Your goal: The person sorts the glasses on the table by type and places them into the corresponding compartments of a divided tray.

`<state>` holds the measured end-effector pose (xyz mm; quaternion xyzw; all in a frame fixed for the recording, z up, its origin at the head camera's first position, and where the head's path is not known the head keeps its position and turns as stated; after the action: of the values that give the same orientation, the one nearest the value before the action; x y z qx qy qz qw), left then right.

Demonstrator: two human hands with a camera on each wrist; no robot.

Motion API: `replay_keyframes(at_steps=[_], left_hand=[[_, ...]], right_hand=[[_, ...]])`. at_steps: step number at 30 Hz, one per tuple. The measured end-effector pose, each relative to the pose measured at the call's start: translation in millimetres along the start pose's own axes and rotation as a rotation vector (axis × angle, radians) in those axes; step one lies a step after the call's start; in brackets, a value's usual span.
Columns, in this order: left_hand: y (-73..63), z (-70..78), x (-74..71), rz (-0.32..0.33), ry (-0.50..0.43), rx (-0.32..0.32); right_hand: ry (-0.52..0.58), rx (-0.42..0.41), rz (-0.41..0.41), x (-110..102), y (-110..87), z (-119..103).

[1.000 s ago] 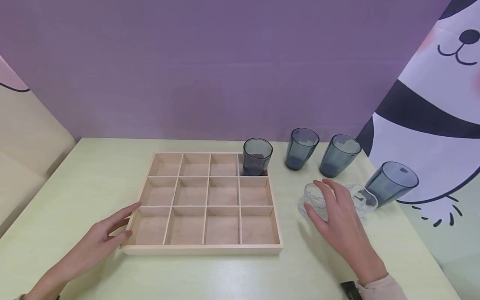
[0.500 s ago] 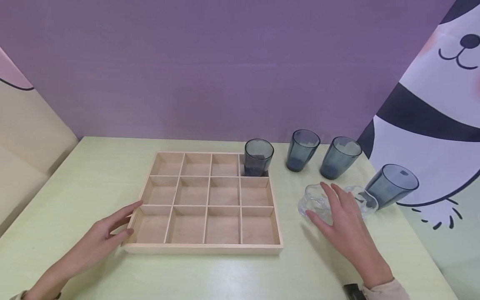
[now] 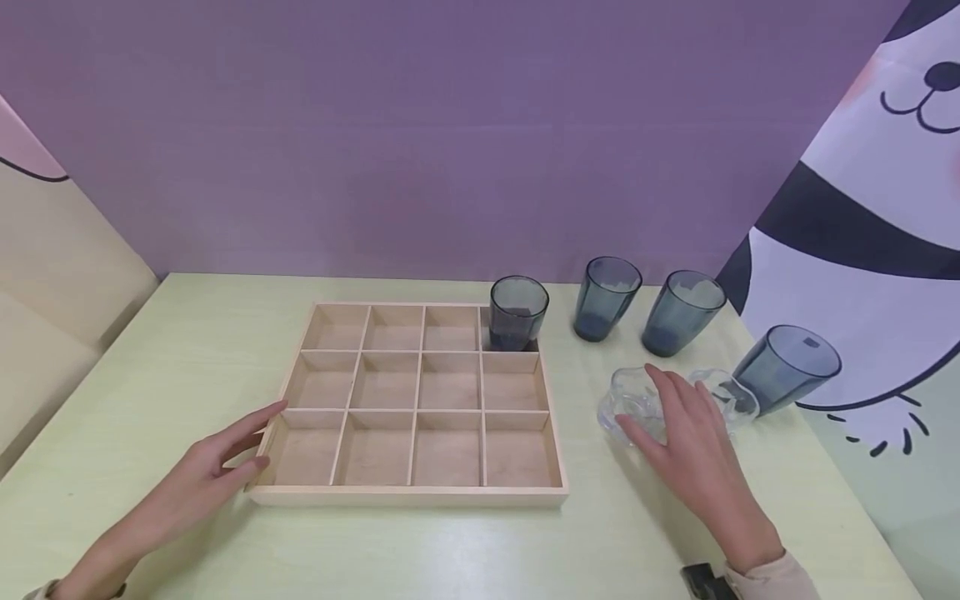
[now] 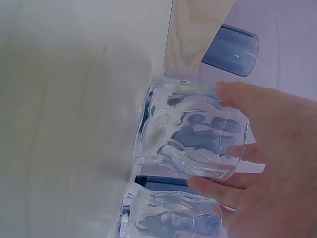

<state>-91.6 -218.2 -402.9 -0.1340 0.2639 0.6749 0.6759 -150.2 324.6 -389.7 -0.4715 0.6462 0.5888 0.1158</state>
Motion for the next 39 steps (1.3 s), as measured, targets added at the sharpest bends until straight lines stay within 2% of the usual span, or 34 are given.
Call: replay_keyframes(at_steps=[5,16,25,34,39], left_hand=[[-0.3,0.4,-0.4,-0.003,0.007,0.002],[0.3,-0.2,-0.2,-0.002,0.015,0.009],[0.8,0.7,0.1,-0.009,0.013,0.000],[0.3,1.4,0.0,-0.007,0.016,-0.004],[-0.2,1.7,0.1,-0.007,0.007,-0.013]], right_hand=[[0.000,0.010,0.001,-0.4,-1.6,-2.3],[-0.113,0.137,-0.121,-1.5,-2.3,-8.3],[-0.104,0.107,-0.075,-0.3,-2.9,-7.1],[-0.125,0.129,-0.105,-4.3,-1.5,-10.6],[-0.099,0.098,-0.067,-4.5,-2.3,-12.3]])
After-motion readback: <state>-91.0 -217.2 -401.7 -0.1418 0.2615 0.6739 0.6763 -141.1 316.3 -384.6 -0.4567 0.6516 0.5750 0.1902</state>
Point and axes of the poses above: each hand's wrist, its own y-axis towards the middle knuckle, its own x-axis out of the palm, z = x × y, the point moved 1 cm from there along y, towards the middle knuckle, and after that the axes turned 14 degrees about z, right-handed, at the moved point
